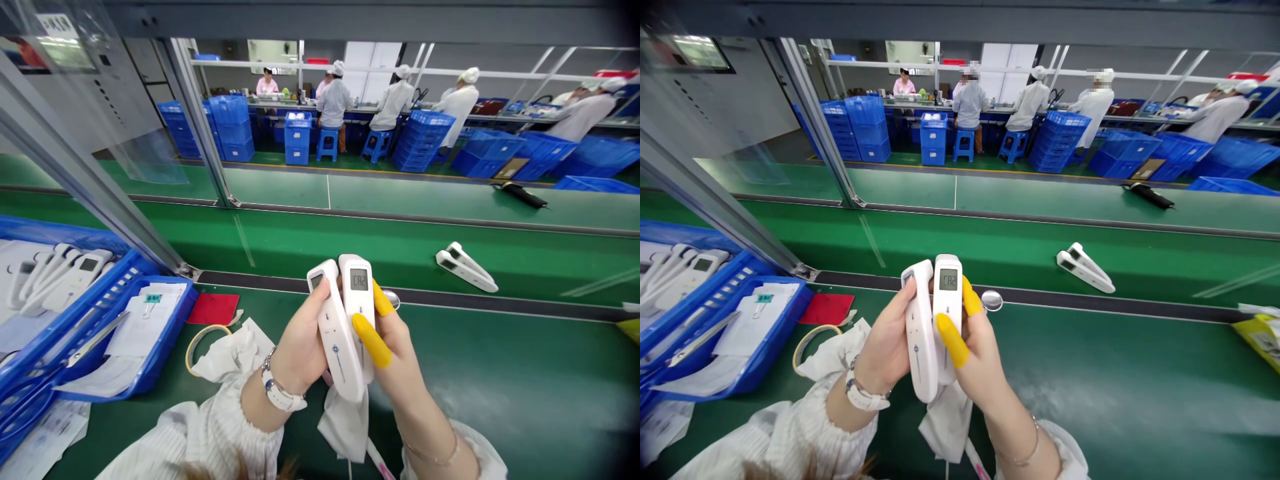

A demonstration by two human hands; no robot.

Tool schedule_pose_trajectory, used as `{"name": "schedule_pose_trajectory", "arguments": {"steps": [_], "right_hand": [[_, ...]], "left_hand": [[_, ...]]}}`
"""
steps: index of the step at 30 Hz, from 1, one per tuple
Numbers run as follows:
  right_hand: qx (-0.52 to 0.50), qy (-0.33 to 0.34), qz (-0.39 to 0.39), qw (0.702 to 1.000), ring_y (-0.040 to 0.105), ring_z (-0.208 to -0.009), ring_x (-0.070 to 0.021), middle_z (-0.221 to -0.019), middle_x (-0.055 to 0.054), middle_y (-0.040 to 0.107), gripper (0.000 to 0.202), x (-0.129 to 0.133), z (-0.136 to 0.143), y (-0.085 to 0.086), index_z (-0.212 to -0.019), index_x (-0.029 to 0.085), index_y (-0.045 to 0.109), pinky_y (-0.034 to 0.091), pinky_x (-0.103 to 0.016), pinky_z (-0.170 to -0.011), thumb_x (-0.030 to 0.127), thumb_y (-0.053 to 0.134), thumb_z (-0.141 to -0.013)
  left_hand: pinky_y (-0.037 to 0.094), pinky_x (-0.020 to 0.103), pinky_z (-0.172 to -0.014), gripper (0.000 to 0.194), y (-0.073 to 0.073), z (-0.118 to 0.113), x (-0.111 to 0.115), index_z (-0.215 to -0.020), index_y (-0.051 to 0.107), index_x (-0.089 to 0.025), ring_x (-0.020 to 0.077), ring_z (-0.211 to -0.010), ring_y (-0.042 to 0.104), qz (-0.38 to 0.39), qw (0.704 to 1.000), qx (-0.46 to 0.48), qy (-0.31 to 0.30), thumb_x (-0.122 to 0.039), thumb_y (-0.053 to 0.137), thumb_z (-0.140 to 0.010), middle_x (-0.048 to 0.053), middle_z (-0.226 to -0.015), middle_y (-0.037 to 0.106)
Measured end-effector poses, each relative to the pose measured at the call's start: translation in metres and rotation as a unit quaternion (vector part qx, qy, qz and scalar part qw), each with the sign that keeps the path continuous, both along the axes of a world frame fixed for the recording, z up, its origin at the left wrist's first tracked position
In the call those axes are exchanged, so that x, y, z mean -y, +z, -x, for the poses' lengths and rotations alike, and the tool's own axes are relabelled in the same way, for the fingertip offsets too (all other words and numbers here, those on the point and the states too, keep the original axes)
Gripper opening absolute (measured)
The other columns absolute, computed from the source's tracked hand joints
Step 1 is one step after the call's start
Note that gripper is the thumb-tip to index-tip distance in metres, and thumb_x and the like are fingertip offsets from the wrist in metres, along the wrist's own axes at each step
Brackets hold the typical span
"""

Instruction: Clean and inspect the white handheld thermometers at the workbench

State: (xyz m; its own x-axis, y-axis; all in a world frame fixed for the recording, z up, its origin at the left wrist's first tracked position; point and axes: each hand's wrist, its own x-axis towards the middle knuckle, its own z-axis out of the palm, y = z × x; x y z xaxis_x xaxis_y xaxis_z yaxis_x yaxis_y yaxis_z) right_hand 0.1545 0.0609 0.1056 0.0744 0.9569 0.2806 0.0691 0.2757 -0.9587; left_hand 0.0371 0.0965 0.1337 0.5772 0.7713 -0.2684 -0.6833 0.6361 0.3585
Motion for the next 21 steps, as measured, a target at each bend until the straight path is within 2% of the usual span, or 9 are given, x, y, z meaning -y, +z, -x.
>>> {"name": "schedule_pose_trajectory", "arguments": {"steps": [5,8,10,13,15,16,18,19,21], "right_hand": [[0.185,-0.093,-0.11,0.972,0.05,-0.109,-0.0247,-0.12,-0.009,0.052,0.041,0.005,-0.012,-0.002,-0.13,0.026,0.045,0.045,-0.041,-0.09,0.03,0.046,-0.089],[0.166,-0.128,-0.147,0.967,0.053,-0.1,-0.0225,-0.111,-0.008,0.054,0.044,0.024,-0.026,-0.01,-0.133,0.029,0.04,0.046,-0.041,-0.086,0.029,0.044,-0.09],[0.164,-0.137,-0.13,0.968,0.056,-0.091,-0.0204,-0.106,-0.007,0.055,0.046,0.043,-0.035,-0.023,-0.133,0.03,0.039,0.049,-0.039,-0.081,0.028,0.047,-0.088],[0.284,-0.02,-0.01,0.958,0.056,-0.099,-0.0239,-0.113,-0.009,0.054,0.054,0.074,-0.038,-0.051,-0.132,0.031,0.041,0.049,-0.042,-0.084,0.032,0.059,-0.081],[0.373,0.089,0.081,0.92,0.043,-0.121,-0.0334,-0.132,-0.013,0.044,0.062,0.092,-0.034,-0.07,-0.13,0.031,0.044,0.043,-0.051,-0.094,0.037,0.068,-0.072],[0.401,0.116,0.107,0.902,0.032,-0.129,-0.037,-0.139,-0.013,0.037,0.058,0.098,-0.032,-0.079,-0.125,0.03,0.05,0.038,-0.055,-0.098,0.038,0.069,-0.071],[0.418,0.106,0.119,0.894,0.018,-0.135,-0.0378,-0.144,-0.012,0.03,0.034,0.104,-0.03,-0.093,-0.109,0.026,0.063,0.031,-0.057,-0.102,0.036,0.062,-0.077],[0.407,0.082,0.11,0.903,0.019,-0.135,-0.0363,-0.144,-0.012,0.032,0.025,0.102,-0.031,-0.098,-0.1,0.024,0.066,0.031,-0.056,-0.103,0.035,0.057,-0.08],[0.347,0.015,0.093,0.933,0.035,-0.129,-0.0322,-0.136,-0.014,0.043,0.024,0.09,-0.045,-0.101,-0.094,0.02,0.064,0.035,-0.051,-0.101,0.036,0.05,-0.084]], "left_hand": [[0.043,0.04,-0.094,0.031,-0.004,0.003,0.004,-0.11,0.059,-0.006,0.0261,-0.096,0.063,-0.02,0.998,0.007,-0.051,-0.023,0.05,-0.085,0.014,-0.096,0.069],[0.044,0.039,-0.093,0.039,-0.001,0.01,0.001,-0.118,0.054,-0.003,0.0259,-0.098,0.062,-0.037,0.994,0.041,-0.099,-0.022,0.047,-0.085,0.016,-0.102,0.067],[0.046,0.037,-0.091,0.043,0.003,0.015,-0.001,-0.12,0.052,-0.001,0.0248,-0.098,0.062,-0.041,0.99,0.07,-0.119,-0.026,0.045,-0.086,0.018,-0.106,0.065],[0.047,0.036,-0.089,0.044,0.01,0.025,-0.005,-0.123,0.05,-0.004,0.0231,-0.102,0.06,-0.029,0.992,0.094,-0.083,-0.027,0.044,-0.085,0.016,-0.114,0.062],[0.048,0.035,-0.089,0.044,0.016,0.033,-0.007,-0.125,0.049,-0.007,0.0218,-0.105,0.058,-0.019,0.995,0.089,-0.045,-0.026,0.046,-0.085,0.013,-0.121,0.059],[0.048,0.033,-0.088,0.044,0.018,0.036,-0.008,-0.125,0.048,-0.008,0.0209,-0.105,0.058,-0.017,0.996,0.082,-0.028,-0.025,0.047,-0.084,0.013,-0.122,0.058],[0.05,0.03,-0.085,0.043,0.022,0.044,-0.01,-0.124,0.049,-0.009,0.0193,-0.102,0.06,-0.022,0.998,0.066,0.011,-0.023,0.048,-0.084,0.012,-0.122,0.058],[0.051,0.029,-0.084,0.042,0.023,0.047,-0.01,-0.123,0.05,-0.01,0.0187,-0.099,0.061,-0.029,0.997,0.058,0.033,-0.022,0.048,-0.083,0.013,-0.12,0.059],[0.053,0.028,-0.079,0.04,0.025,0.054,-0.011,-0.121,0.051,-0.01,0.0173,-0.091,0.063,-0.041,0.995,0.045,0.078,-0.021,0.048,-0.083,0.012,-0.113,0.062]]}}
